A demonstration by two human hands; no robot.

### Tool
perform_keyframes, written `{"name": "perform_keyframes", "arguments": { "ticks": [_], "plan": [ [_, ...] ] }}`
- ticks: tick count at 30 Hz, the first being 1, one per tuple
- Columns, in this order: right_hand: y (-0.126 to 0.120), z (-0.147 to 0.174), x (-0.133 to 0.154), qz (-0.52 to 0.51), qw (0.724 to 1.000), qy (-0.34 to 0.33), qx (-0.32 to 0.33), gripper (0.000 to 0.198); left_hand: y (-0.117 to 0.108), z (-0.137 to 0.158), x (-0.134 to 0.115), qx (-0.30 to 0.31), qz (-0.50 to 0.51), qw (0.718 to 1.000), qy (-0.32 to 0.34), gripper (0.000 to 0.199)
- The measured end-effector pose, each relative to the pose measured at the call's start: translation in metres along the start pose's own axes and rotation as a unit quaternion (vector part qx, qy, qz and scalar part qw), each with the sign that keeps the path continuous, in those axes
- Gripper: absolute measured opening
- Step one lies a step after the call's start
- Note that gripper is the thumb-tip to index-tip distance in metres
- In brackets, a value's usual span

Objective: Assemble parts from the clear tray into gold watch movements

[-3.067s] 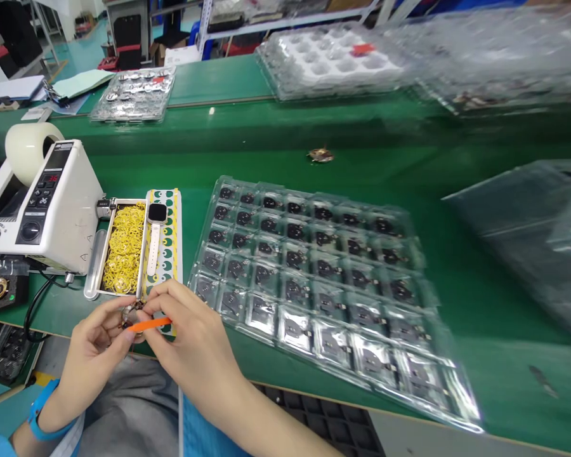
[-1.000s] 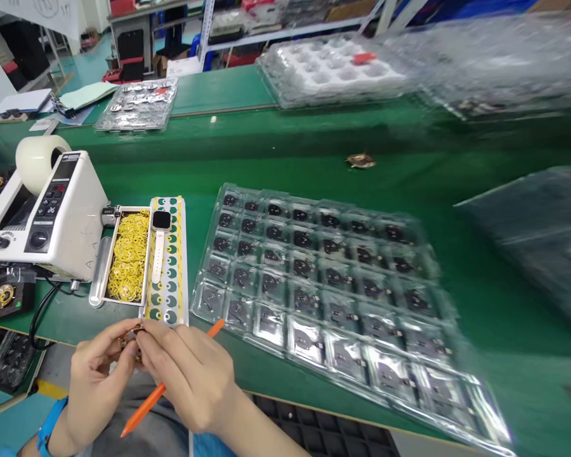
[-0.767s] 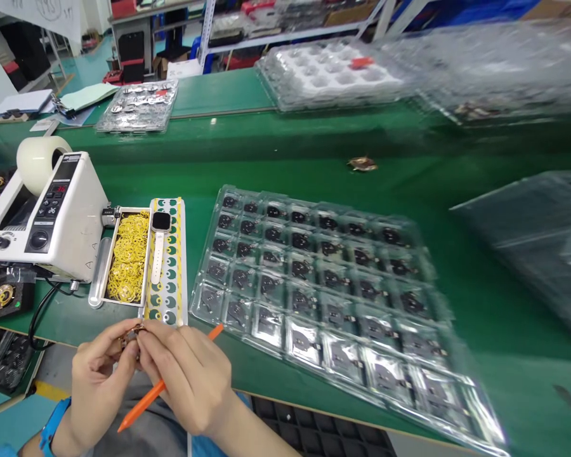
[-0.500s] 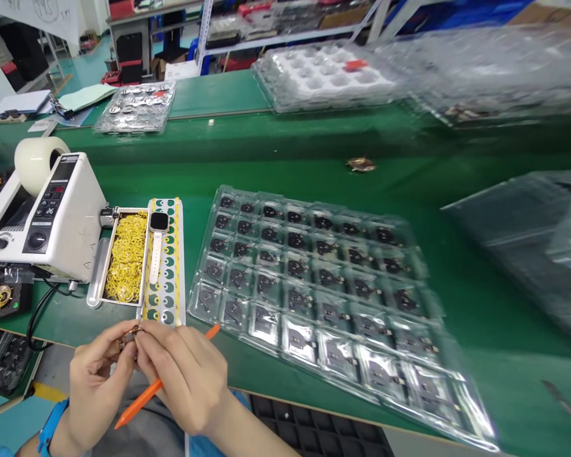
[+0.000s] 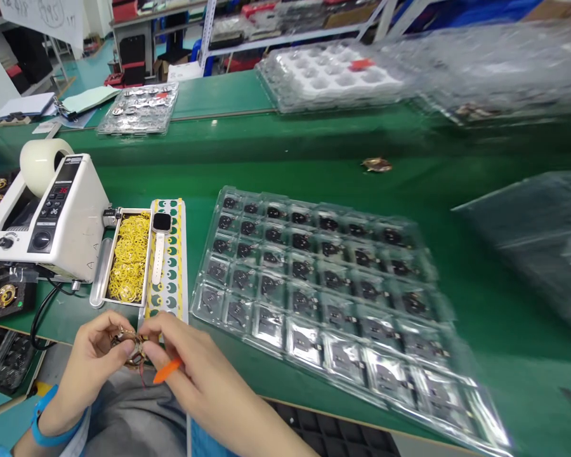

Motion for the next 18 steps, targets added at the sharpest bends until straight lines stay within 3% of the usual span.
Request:
{"name": "perform_keyframes", "arguments": {
  "ticks": [4,11,18],
  "plan": [
    [0.014,-0.001,-0.002,-0.040,0.998,0.005,0.053,0.015,0.006,-0.002,-0.001,0.015,0.000,1.000,-0.008,0.036],
    [0.012,0.000,-0.010,-0.058,0.998,0.020,-0.028,0.041,0.007,-0.004,0.014,0.047,0.039,0.998,-0.029,0.042],
    [0.023,0.002,-0.011,-0.059,0.998,0.019,0.001,0.042,0.006,-0.004,0.014,0.041,0.061,0.997,-0.026,0.039]
  ]
}}
Point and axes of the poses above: each hand's wrist, its own z-axis away from the middle knuckle, its own y-axis out of the palm, x = y × z, the point moved 10 cm from there along -z, towards the middle knuckle, and after that the axes turned 10 degrees about y, right-handed, at the moved point
